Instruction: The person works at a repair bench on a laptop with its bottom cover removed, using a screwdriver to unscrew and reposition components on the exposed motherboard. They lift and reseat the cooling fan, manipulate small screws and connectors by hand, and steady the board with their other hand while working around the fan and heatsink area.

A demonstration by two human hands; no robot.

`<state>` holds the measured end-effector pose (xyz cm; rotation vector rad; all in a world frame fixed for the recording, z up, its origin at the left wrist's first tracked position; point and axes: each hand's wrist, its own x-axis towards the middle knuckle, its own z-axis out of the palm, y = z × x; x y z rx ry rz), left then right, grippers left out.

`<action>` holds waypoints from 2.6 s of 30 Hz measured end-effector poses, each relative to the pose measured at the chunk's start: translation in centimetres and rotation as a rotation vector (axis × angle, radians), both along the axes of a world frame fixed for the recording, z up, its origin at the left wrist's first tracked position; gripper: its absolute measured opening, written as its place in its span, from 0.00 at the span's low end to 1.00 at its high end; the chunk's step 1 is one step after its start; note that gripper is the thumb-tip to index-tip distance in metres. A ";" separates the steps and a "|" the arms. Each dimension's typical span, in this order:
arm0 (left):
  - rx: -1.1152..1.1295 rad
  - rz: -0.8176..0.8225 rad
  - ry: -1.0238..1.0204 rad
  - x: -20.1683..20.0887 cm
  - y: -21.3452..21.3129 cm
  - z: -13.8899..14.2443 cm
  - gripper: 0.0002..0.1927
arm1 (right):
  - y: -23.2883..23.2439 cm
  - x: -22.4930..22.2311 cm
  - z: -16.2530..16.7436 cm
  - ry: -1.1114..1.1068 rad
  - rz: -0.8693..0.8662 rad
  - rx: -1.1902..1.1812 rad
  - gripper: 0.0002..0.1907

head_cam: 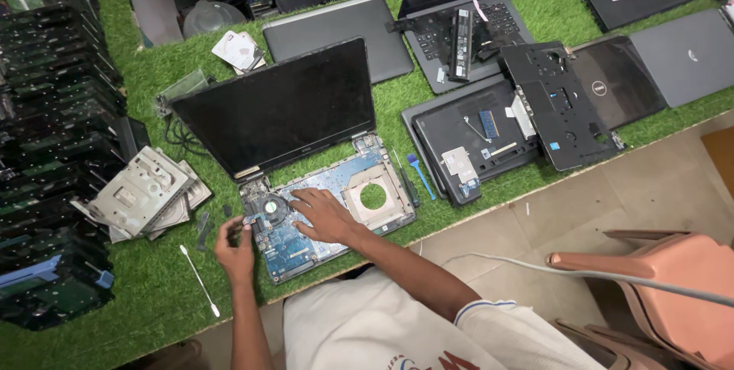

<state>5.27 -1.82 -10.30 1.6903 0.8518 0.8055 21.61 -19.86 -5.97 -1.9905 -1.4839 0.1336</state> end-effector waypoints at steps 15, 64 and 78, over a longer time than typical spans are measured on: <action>-0.050 0.003 -0.010 -0.2 0.1 -0.1 0.15 | -0.2 0.2 0.5 0.001 0.004 0.006 0.23; -0.043 -0.024 -0.014 -0.1 0.7 0.8 0.12 | 0.3 0.1 0.1 0.041 0.034 -0.013 0.25; -0.055 -0.019 0.010 0.1 0.0 2.9 0.16 | 0.2 0.1 0.4 0.044 0.039 -0.043 0.24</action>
